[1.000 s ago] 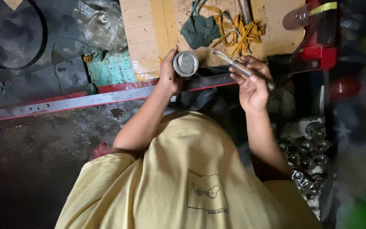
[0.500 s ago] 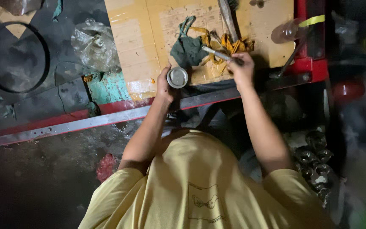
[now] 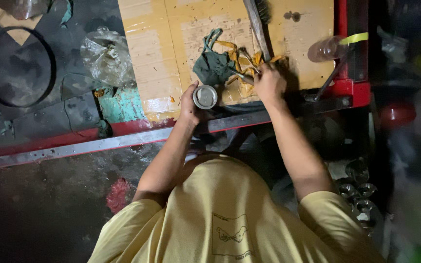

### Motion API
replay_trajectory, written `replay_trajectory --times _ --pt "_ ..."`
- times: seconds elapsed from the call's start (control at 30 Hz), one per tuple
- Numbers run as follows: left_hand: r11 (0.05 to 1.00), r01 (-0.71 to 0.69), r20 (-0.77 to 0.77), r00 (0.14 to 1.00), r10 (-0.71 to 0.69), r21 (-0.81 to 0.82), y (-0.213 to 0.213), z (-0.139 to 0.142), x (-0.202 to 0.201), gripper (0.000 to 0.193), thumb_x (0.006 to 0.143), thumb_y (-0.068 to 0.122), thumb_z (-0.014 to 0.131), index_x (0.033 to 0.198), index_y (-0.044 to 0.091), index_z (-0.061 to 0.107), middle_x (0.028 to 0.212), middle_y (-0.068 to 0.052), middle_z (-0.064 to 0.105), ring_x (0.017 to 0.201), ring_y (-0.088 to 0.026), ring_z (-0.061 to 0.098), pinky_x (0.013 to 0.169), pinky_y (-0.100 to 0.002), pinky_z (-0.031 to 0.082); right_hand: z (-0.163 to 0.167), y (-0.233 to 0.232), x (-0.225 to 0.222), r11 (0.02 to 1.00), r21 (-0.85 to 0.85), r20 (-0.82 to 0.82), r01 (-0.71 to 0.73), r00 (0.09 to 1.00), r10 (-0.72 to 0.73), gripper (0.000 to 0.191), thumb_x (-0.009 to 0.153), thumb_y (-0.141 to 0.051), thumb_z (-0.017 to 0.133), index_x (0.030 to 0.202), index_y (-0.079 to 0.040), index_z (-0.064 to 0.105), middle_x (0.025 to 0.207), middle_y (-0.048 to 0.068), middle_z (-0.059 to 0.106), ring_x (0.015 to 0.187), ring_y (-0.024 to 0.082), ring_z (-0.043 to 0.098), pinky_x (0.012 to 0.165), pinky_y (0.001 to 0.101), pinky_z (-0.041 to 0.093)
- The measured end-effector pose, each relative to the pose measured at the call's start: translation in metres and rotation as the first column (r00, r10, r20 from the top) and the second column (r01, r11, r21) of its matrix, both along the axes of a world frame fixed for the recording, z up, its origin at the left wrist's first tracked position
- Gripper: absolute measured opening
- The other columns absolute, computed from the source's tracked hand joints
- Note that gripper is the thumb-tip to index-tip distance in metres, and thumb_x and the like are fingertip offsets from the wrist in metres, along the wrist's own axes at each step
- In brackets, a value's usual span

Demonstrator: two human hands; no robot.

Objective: The person holds an engine piston in one hand and uses a handheld scraper to scrape material from its ring grooves, occasionally wiping the piston with a cloth. They set the finished piston down with a pile of similar pistons, pick up another piston, and continue scraping its grooves.

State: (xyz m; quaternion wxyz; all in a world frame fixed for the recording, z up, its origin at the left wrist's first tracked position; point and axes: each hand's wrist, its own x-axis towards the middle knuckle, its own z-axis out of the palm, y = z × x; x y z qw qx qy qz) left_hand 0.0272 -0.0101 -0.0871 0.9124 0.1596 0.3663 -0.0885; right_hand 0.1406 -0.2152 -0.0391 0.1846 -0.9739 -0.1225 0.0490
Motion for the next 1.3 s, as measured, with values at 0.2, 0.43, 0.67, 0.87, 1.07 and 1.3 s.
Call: replay_trajectory --times 0.2,0.43,0.67,0.87,1.07,1.3 --pt "0.997 0.031 0.088 0.996 -0.025 -0.072 0.004 -0.002 -0.006 0.06 0.098 0.04 0.052 0.12 -0.013 0.066 0.12 -0.025 0.073 0.109 -0.034 0.073 0.099 -0.04 0.058 -0.005 -0.004 0.005 0.996 -0.016 0.048 -0.089 0.995 0.09 0.018 0.093 -0.018 0.075 0.109 -0.01 0.071 0.105 0.017 0.071 0.099 0.039 0.067 0.082 0.0514 0.054" --pt "0.998 0.045 0.03 0.998 -0.046 0.038 0.011 -0.01 -0.015 0.046 0.1 0.041 0.056 0.11 -0.003 0.067 0.1 -0.017 0.075 0.09 -0.03 0.074 0.087 -0.044 0.061 0.005 -0.019 -0.019 0.785 0.587 0.354 -0.196 0.935 -0.032 0.013 0.105 -0.006 0.066 0.118 -0.003 0.069 0.127 0.016 0.069 0.126 0.036 0.061 0.111 0.047 0.048" --pt "0.988 0.056 0.059 0.996 -0.065 0.143 0.015 -0.008 -0.017 0.032 0.1 0.036 0.059 0.102 0.005 0.064 0.093 -0.015 0.074 0.084 -0.028 0.073 0.078 -0.046 0.061 0.012 -0.032 -0.001 0.384 0.903 0.279 -0.195 0.944 -0.178 0.022 0.118 -0.005 0.048 0.139 -0.01 0.054 0.151 0.018 0.062 0.146 0.032 0.062 0.128 0.0429 0.046" --pt "0.995 0.058 0.082 0.995 -0.065 0.08 0.017 -0.005 -0.019 0.036 0.099 0.036 0.057 0.101 0.002 0.067 0.093 -0.016 0.075 0.084 -0.028 0.074 0.079 -0.044 0.063 0.058 -0.037 -0.037 0.69 0.722 0.058 -0.051 0.998 0.014 0.02 0.116 -0.01 0.054 0.132 -0.004 0.063 0.12 0.014 0.066 0.11 0.025 0.065 0.1 0.0349 0.053" --pt "0.996 0.035 0.077 0.996 -0.042 0.087 0.019 -0.003 -0.026 0.032 0.098 0.035 0.058 0.095 0.005 0.066 0.087 -0.014 0.073 0.078 -0.028 0.073 0.074 -0.046 0.062 0.116 -0.005 -0.103 0.809 0.465 0.094 -0.36 0.929 0.359 0.028 0.104 -0.009 0.061 0.131 -0.007 0.068 0.111 0.017 0.071 0.099 0.032 0.071 0.085 0.0408 0.057" --pt "0.986 -0.012 0.166 0.986 -0.016 0.169 0.014 0.004 -0.036 0.025 0.097 0.027 0.065 0.092 0.003 0.064 0.08 -0.014 0.071 0.07 -0.025 0.071 0.069 -0.042 0.061 0.152 0.005 -0.13 0.86 0.181 0.082 -0.477 0.879 0.47 0.034 0.094 -0.002 0.064 0.126 -0.011 0.072 0.106 0.013 0.068 0.096 0.037 0.065 0.087 0.0456 0.053"
